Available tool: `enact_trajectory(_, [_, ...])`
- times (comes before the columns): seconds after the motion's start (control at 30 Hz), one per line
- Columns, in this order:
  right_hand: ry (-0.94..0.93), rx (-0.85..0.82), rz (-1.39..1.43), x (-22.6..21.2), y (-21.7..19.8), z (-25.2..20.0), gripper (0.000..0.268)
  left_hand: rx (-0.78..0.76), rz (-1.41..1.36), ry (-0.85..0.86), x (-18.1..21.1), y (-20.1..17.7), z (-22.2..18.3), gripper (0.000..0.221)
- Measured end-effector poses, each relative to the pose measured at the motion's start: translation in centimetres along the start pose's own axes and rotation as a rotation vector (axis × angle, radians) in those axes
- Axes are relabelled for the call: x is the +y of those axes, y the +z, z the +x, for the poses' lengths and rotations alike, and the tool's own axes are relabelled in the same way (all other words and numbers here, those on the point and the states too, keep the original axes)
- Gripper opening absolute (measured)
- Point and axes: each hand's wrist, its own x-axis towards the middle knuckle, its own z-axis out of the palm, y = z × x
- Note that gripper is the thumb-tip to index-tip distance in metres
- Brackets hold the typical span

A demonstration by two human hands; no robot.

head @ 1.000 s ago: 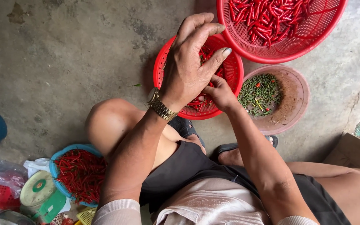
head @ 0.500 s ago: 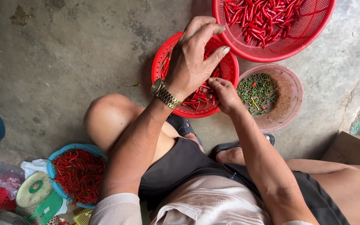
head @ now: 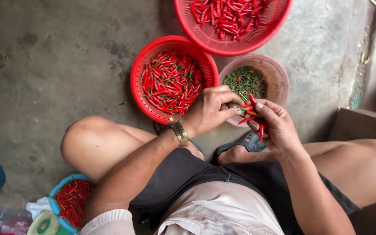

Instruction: The person is manually removing the green stems from red chili peppers and sorting the peppers and stems into separate baskets.

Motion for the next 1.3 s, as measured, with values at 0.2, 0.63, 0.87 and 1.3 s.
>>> enact_trajectory(0.2, [-0.079,0.018,0.044,0.3,-0.7,-1.9,0.015,0.064,0.168,0.004,-0.7,4.1,0.1,0.009])
enact_trajectory(0.63, [-0.168,-0.047,-0.032,1.7,-2.8,-0.9,0.015,0.192,-0.573,-0.43,-2.6,7.5,0.0,0.014])
enact_trajectory(0.87, [-0.152,-0.02,0.032,2.1,-3.9,-0.1,0.014,0.291,-0.834,-0.706,-5.7,8.1,0.3,0.015])
enact_trajectory(1.3, [-0.115,-0.02,-0.033,2.0,-2.7,-0.1,0.015,0.283,-0.526,-0.409,-5.2,7.9,0.5,0.016])
